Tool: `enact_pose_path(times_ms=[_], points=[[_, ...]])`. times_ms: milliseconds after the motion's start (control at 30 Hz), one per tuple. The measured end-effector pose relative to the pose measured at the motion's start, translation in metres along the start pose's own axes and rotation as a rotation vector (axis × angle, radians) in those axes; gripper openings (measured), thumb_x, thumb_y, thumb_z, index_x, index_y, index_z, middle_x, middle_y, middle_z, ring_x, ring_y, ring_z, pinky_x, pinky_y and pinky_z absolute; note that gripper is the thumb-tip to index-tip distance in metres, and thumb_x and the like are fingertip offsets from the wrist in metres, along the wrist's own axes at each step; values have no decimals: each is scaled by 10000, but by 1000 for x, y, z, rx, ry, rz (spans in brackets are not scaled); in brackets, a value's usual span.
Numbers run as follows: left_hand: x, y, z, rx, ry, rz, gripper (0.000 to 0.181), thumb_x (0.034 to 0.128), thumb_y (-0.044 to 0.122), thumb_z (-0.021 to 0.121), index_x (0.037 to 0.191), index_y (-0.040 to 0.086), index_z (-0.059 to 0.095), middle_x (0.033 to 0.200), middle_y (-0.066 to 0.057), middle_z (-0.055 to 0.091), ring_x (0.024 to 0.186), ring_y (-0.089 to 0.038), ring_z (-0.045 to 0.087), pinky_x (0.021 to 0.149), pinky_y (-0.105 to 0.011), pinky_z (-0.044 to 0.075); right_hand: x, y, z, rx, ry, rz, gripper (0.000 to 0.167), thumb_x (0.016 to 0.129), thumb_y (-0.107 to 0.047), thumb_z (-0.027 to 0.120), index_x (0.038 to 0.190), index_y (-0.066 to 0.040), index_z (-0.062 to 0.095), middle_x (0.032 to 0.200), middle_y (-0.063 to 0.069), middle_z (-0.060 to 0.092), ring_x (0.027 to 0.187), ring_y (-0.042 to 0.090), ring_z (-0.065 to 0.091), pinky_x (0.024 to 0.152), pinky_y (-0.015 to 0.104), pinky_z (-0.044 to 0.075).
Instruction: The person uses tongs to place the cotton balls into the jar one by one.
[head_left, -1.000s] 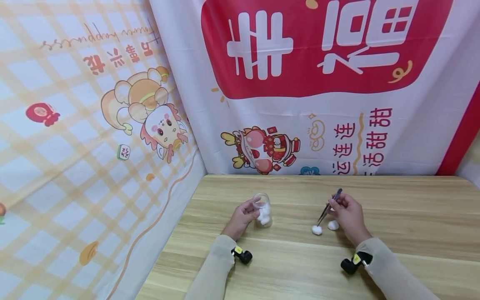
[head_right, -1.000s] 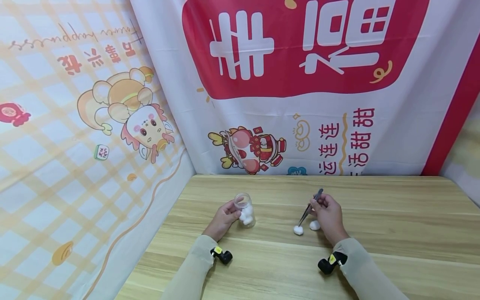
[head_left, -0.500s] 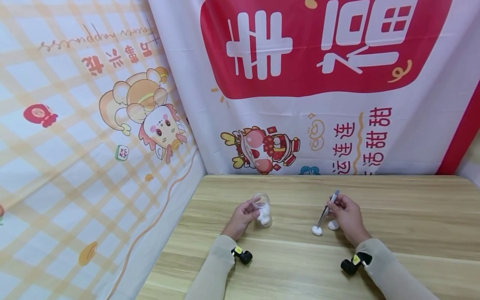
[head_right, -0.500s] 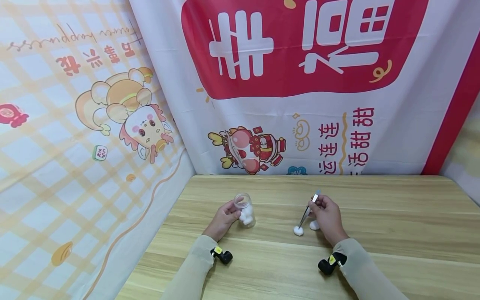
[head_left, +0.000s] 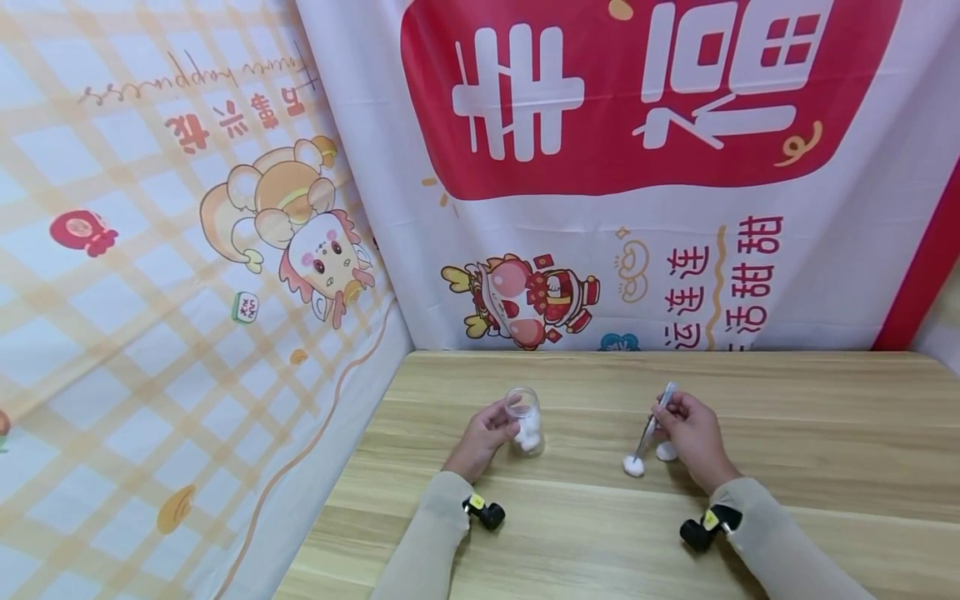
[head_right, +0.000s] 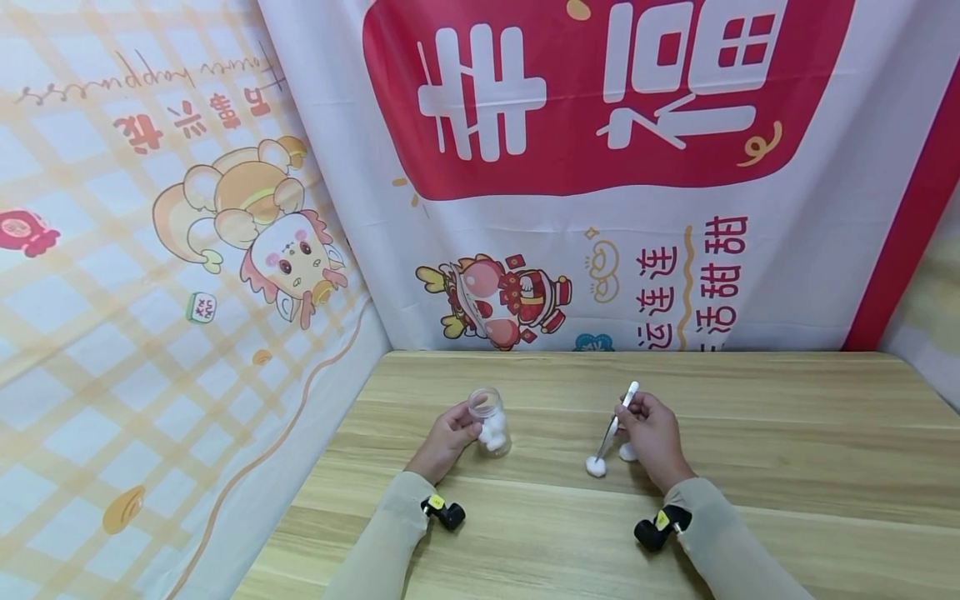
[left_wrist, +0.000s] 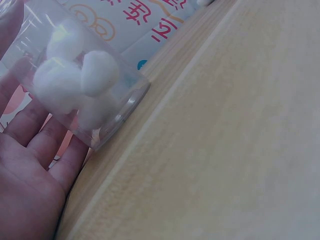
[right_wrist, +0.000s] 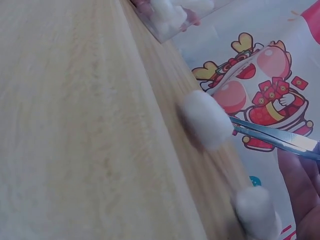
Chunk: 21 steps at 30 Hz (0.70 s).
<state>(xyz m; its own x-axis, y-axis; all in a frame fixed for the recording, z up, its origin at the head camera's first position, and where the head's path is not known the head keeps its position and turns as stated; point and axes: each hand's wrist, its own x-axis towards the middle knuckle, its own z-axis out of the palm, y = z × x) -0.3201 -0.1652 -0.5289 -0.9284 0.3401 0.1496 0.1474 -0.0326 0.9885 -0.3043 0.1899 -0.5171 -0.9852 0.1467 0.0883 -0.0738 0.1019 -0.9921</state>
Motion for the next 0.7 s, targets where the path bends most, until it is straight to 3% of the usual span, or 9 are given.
enact_pose_path(times_ms=[233,700], points=[[-1,1,1,-8,4,1,549,925,103,668,1437,83,471,1388,-126,526,1247,-223,510,1021,-310,421,1,-7,0,35,-4,43,342,996,-85,549,1295,68,482,1127,178,558,898,116,613,777,287,567],[-1,-1,0,-8,4,6,550,923,121,674,1434,84,475,1374,-122,540,1245,-227,515,1020,-308,422,5,-22,9,168,12,8,227,984,-80,572,1166,45,522,1057,152,549,905,142,629,793,321,564]])
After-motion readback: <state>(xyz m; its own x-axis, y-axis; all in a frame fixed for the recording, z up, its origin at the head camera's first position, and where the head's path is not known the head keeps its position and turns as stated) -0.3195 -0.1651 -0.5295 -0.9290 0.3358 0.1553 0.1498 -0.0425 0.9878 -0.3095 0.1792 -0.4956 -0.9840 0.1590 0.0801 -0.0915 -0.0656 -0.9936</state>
